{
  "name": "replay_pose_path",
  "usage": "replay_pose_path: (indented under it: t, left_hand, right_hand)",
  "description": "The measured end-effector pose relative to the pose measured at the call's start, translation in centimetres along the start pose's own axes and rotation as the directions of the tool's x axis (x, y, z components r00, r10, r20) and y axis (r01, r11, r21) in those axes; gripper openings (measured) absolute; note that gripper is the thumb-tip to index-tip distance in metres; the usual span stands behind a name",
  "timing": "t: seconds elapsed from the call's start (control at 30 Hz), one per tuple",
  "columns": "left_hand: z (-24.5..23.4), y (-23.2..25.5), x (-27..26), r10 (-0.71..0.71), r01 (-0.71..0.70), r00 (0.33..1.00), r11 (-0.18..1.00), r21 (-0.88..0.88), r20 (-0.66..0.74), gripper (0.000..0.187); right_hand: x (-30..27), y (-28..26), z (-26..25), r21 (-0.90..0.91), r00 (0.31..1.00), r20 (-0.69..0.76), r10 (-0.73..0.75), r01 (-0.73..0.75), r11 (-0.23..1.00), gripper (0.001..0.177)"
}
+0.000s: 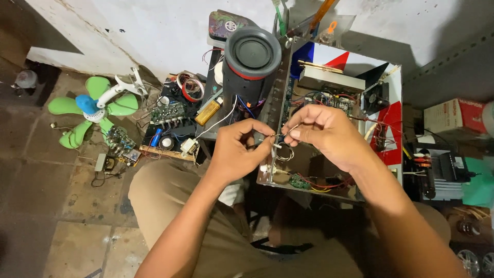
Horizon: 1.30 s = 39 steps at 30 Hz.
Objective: The person works on an open electronic device, using a screwdriver to manipulate components and wires inside the casing. They also handle a small white connector and various wires with their hands.
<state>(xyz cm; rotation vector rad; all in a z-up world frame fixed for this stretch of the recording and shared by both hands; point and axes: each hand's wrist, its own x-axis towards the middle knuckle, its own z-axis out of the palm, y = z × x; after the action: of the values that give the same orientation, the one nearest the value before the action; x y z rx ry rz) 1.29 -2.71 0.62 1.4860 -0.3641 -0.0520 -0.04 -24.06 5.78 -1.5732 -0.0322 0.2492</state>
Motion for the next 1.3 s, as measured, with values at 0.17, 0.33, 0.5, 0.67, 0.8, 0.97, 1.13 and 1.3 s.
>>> replay_pose_path:
  t: [0.17, 0.33, 0.5, 0.67, 0.8, 0.97, 1.13, 1.3]
  left_hand:
    - [0.0, 0.2, -0.1, 0.012, -0.012, 1.000, 1.000, -0.012, -0.007, 0.013]
    - [-0.1, 0.8, 0.0, 0.016, -0.016, 1.000, 0.999, -0.032, -0.012, 0.011]
    - [0.1, 0.8, 0.0, 0.002, -0.003, 1.000, 0.999, -0.050, -0.017, 0.012]
    - [-0.2, 0.7, -0.1, 0.006, -0.007, 1.000, 0.998, -0.056, -0.020, 0.012]
    - [-0.1, 0.5, -0.2, 0.029, -0.031, 0.999, 0.997, -0.075, -0.033, 0.013]
    - [-0.1, 0.4, -0.4, 0.044, -0.048, 0.998, 0.994, -0.097, -0.043, 0.012]
    - [-0.2, 1.0, -0.4, 0.056, -0.060, 0.998, 0.992, -0.107, -0.038, 0.013]
    - [-0.3, 1.1, -0.4, 0.073, -0.077, 0.997, 0.990, -0.119, -0.038, 0.014]
  right_hand:
    - [-0.2, -0.5, 0.3, -0.017, 1.000, -0.005, -0.013, 0.013, 1.000, 0.014]
    - [0.4, 1.1, -1.0, 0.090, 1.000, -0.024, 0.013, -0.011, 0.996, 0.013]
    - [0.9, 1.5, -2.7, 0.321, 0.984, -0.074, 0.162, -0.131, 0.938, 0.016]
    - [1.0, 1.6, -3.6, 0.349, 0.972, -0.085, 0.218, -0.176, 0.920, 0.018]
    - [0.9, 1.9, -4.2, 0.332, 0.973, -0.086, 0.214, -0.175, 0.927, 0.018]
    - [0.6, 1.5, -3.9, 0.297, 0.974, -0.053, 0.221, -0.196, 0.934, 0.020]
    - [0.5, 1.6, -3.8, 0.288, 0.976, -0.023, 0.215, -0.200, 0.937, 0.019]
    - [0.4, 1.8, -3.7, 0.280, 0.984, 0.017, 0.176, -0.173, 0.944, 0.023]
